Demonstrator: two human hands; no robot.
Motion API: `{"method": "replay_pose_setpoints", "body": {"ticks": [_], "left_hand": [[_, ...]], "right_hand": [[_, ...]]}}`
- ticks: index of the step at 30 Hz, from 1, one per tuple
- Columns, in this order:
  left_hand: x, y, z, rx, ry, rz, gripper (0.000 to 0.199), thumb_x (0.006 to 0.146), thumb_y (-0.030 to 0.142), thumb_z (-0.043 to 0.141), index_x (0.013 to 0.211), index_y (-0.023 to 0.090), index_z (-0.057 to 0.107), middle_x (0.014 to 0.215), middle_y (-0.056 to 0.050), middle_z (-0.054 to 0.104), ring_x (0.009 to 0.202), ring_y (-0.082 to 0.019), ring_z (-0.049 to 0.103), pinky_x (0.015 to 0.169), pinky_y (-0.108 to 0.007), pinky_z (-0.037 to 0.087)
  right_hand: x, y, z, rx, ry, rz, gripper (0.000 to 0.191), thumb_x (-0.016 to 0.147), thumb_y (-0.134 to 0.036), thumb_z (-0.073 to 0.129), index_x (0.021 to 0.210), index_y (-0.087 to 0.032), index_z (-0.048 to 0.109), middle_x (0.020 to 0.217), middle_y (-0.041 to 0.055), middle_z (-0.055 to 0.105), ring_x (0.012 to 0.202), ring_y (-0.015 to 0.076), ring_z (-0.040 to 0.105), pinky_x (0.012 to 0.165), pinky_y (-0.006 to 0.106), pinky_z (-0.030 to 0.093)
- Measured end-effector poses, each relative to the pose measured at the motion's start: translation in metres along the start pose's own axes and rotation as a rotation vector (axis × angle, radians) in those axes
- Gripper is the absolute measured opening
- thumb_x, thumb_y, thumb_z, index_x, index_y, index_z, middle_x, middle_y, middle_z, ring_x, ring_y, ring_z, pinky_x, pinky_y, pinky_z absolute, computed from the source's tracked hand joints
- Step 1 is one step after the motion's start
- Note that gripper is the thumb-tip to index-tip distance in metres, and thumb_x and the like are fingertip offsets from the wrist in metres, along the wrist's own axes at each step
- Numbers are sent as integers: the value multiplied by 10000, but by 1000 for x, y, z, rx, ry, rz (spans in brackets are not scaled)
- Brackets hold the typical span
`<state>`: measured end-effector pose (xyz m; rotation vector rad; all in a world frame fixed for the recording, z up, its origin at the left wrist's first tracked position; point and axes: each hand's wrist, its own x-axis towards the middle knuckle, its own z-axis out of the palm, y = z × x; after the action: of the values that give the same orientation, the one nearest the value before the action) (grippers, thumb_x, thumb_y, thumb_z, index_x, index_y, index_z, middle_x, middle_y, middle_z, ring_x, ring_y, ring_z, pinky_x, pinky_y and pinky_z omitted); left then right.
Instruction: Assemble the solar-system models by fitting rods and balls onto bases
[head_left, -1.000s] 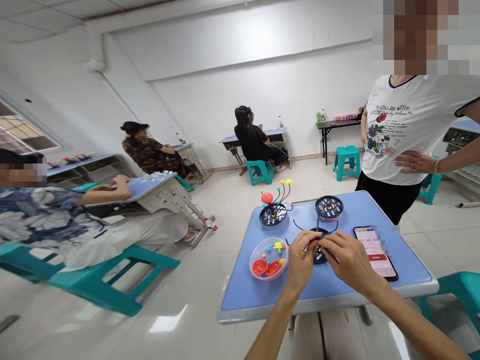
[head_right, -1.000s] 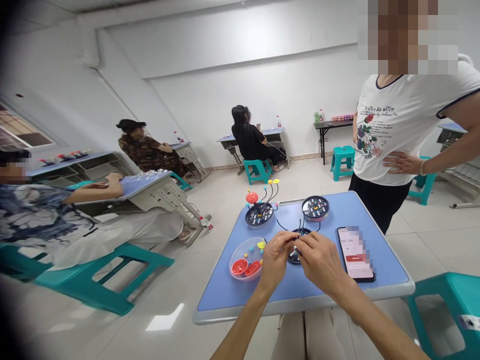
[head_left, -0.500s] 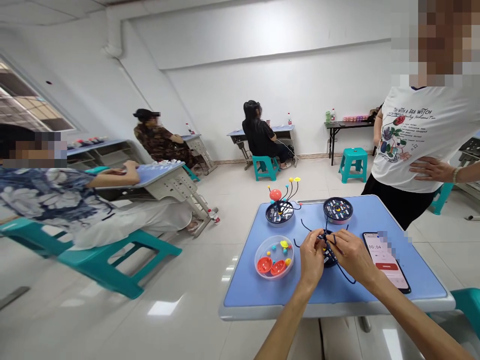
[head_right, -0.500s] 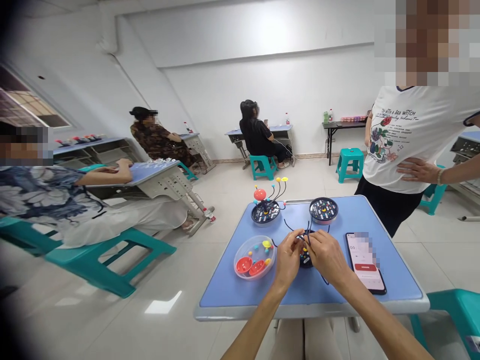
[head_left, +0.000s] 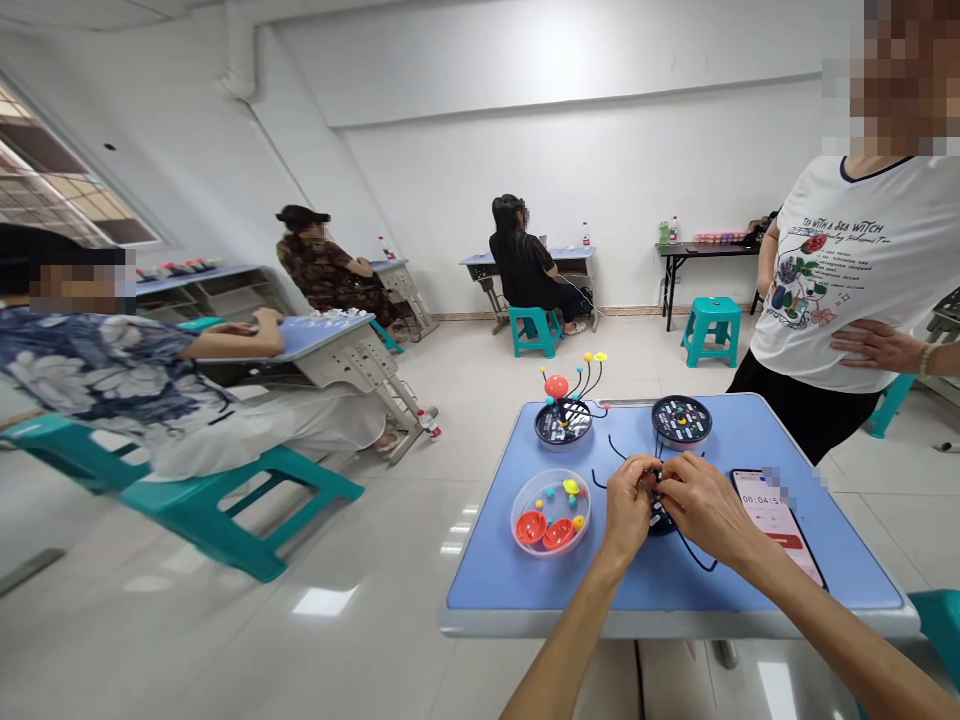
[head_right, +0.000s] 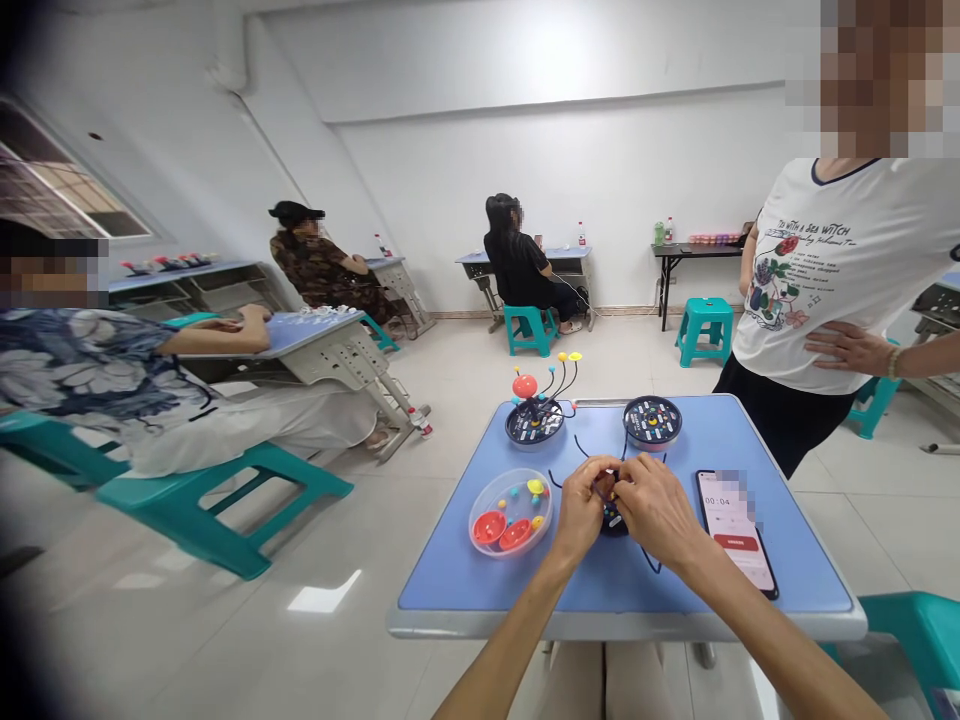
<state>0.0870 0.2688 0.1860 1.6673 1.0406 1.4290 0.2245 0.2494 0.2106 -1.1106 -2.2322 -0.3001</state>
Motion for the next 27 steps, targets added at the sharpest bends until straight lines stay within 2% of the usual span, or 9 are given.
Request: {"method": "replay_pose_setpoints", "body": {"ticks": [4, 6, 9, 14, 18, 20, 22, 25, 27], "left_hand": [[2, -1, -1, -4, -1, -34, 313, 774, 40, 453, 863, 188, 714, 868, -35, 663, 684, -127, 575, 606, -224, 466], [2, -2, -1, -25, 6, -53, 310, 790, 45, 442, 877, 182, 706, 873, -35, 652, 624, -109, 551, 566, -217, 456], [2, -3, 0, -50, 12, -67, 288, 810, 56, 453, 926, 173, 689, 907, -44, 653, 623, -104, 565, 574, -219, 476], [-5, -6, 4, 3, 35, -84, 273, 843, 68, 451, 976, 179, 661, 935, -51, 656, 660, -116, 610, 607, -237, 520], [-14, -6, 4, 117, 142, -29, 308, 831, 38, 468, 1036, 191, 639, 1016, -60, 643, 758, -137, 627, 694, -268, 537], [-15, -5, 3, 187, 159, 13, 301, 840, 47, 487, 1042, 200, 649, 1042, -64, 642, 868, -166, 632, 769, -293, 530], [-12, -3, 3, 239, 112, 37, 295, 856, 60, 492, 1040, 209, 669, 1031, -63, 641, 928, -183, 623, 805, -304, 515], [-7, -3, 5, 280, 38, 27, 309, 875, 57, 463, 1018, 205, 693, 931, -50, 626, 845, -170, 614, 760, -290, 500], [-5, -4, 7, 289, 39, 14, 299, 887, 60, 449, 973, 190, 704, 863, -41, 609, 776, -157, 597, 722, -276, 488]], "right_hand": [[-2, 4, 2, 52, -14, -12, 267, 886, -60, 520, 686, -176, 654, 700, 51, 657, 672, 195, 568, 601, 318, 448], [-4, 6, 1, 157, 43, 19, 260, 926, -89, 487, 776, -174, 683, 773, 63, 692, 695, 186, 612, 619, 307, 488], [-4, 9, 0, 356, 179, 154, 199, 942, -154, 510, 907, -192, 702, 936, 74, 726, 813, 183, 679, 715, 292, 545], [-4, 16, 7, 540, 248, 344, 135, 901, -211, 593, 844, -209, 716, 880, 47, 740, 824, 206, 704, 756, 314, 561], [-7, 18, 13, 625, 282, 445, 95, 874, -231, 627, 870, -210, 719, 884, 41, 745, 842, 218, 701, 781, 336, 557], [-6, 17, 13, 643, 298, 447, 88, 870, -226, 628, 878, -210, 714, 887, 39, 744, 850, 217, 699, 787, 338, 556], [-5, 17, 13, 631, 321, 415, 87, 868, -205, 624, 885, -213, 709, 899, 39, 743, 865, 212, 698, 808, 340, 556], [-2, 15, 16, 582, 356, 338, 114, 873, -166, 611, 901, -213, 712, 909, 45, 743, 869, 201, 704, 822, 335, 563], [-2, 13, 19, 553, 365, 282, 135, 883, -148, 598, 919, -209, 713, 927, 57, 741, 863, 194, 710, 798, 319, 576]]}}
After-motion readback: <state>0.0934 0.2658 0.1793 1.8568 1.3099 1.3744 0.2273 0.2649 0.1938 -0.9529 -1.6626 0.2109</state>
